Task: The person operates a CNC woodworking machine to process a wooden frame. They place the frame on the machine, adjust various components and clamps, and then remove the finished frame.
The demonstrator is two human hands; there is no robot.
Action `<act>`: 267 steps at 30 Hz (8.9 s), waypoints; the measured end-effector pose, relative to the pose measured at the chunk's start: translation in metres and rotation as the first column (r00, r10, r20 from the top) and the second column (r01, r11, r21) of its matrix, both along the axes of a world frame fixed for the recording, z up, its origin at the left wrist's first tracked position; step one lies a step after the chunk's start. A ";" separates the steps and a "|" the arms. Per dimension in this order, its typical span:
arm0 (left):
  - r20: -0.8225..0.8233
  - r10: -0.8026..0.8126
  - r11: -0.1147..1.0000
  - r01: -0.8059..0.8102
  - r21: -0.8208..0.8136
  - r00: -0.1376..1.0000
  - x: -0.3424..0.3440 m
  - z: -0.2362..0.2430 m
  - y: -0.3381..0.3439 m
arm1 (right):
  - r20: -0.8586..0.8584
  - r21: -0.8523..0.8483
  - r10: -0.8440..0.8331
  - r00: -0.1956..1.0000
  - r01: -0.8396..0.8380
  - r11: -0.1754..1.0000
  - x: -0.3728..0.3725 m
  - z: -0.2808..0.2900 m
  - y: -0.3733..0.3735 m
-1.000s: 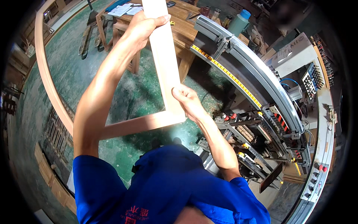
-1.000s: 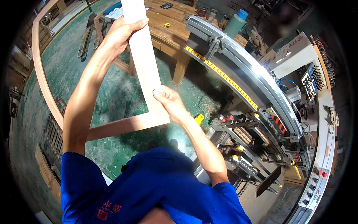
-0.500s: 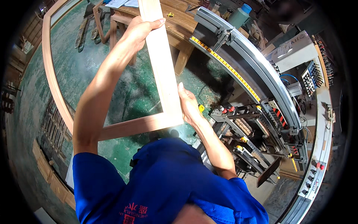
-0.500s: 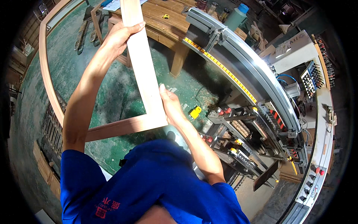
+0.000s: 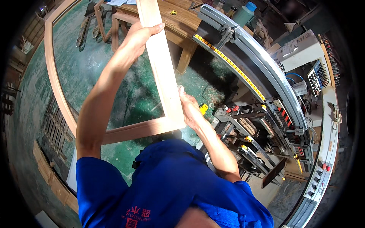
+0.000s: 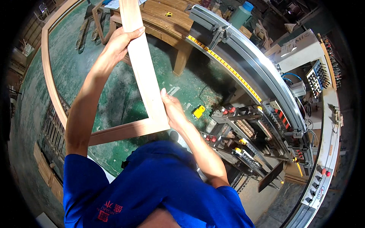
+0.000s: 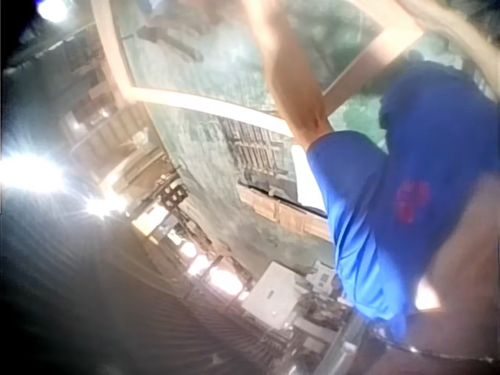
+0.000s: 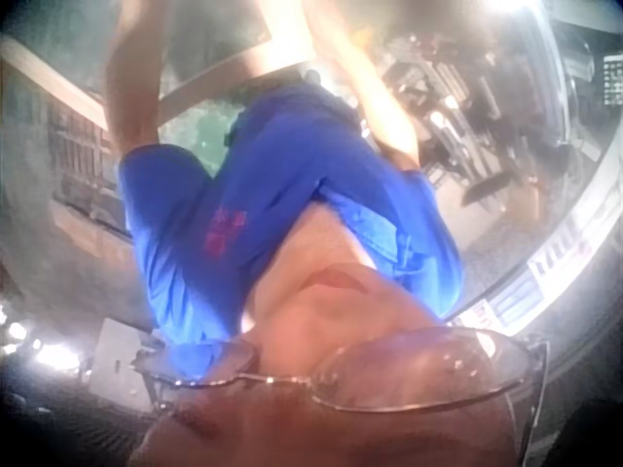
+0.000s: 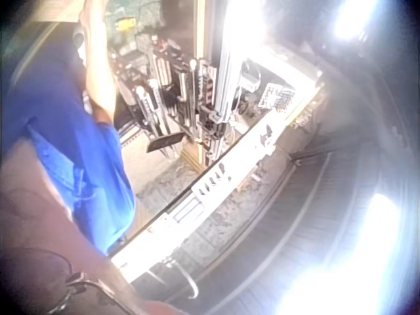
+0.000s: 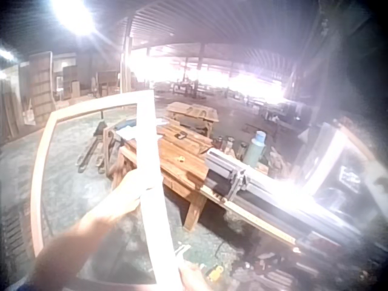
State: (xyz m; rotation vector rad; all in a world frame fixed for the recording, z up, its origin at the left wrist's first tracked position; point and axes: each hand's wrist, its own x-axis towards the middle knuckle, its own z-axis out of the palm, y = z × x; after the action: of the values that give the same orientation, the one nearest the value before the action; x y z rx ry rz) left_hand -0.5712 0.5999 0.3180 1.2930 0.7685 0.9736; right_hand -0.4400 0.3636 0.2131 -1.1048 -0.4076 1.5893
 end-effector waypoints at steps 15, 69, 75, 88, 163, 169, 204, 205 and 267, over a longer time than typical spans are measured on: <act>0.014 0.066 0.995 -0.065 -0.078 0.998 -0.041 -0.030 0.004 | 0.012 -0.008 0.053 0.999 -0.053 0.999 -0.029 -0.013 0.003; 0.045 0.321 0.816 -0.252 -0.520 0.946 -0.086 -0.169 0.207 | 0.231 -0.210 0.457 0.859 -0.414 0.886 -0.006 -0.131 0.232; 0.069 0.366 0.772 -0.261 -0.580 0.928 -0.132 -0.189 0.256 | 0.511 -0.169 0.543 0.666 -0.542 0.823 -0.029 -0.087 0.293; 0.148 0.355 0.820 -0.231 -0.523 0.923 -0.204 -0.198 0.449 | 0.605 -0.200 0.499 0.620 -0.489 0.849 -0.125 -0.077 0.484; -0.337 -0.219 0.715 -0.084 -0.694 0.916 -0.365 -0.346 1.279 | 0.087 -0.680 0.278 0.957 -0.147 0.719 -0.435 -0.234 1.252; -0.350 -0.217 0.714 -0.097 -0.694 0.911 -0.363 -0.343 1.281 | 0.080 -0.673 0.287 0.955 -0.161 0.722 -0.429 -0.223 1.264; -0.966 0.142 0.860 -0.510 0.011 0.218 -0.748 -0.342 1.193 | 0.358 -0.496 0.340 0.870 -0.132 0.858 -0.377 -0.151 1.261; -0.968 0.156 0.866 -0.498 0.039 0.197 -0.741 -0.329 1.190 | 0.391 -0.480 0.272 0.879 -0.057 0.875 -0.375 -0.156 1.249; -0.744 0.237 0.878 0.189 0.439 0.624 -0.468 -0.147 1.044 | -0.194 -0.241 -0.721 0.666 0.680 0.693 -0.351 -0.060 0.809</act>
State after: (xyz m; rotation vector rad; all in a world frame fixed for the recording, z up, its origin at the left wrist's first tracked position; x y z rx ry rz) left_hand -1.0390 1.6442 0.1705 2.2341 1.2626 0.5845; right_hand -0.7911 1.1722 0.1533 -0.9597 0.3252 1.0419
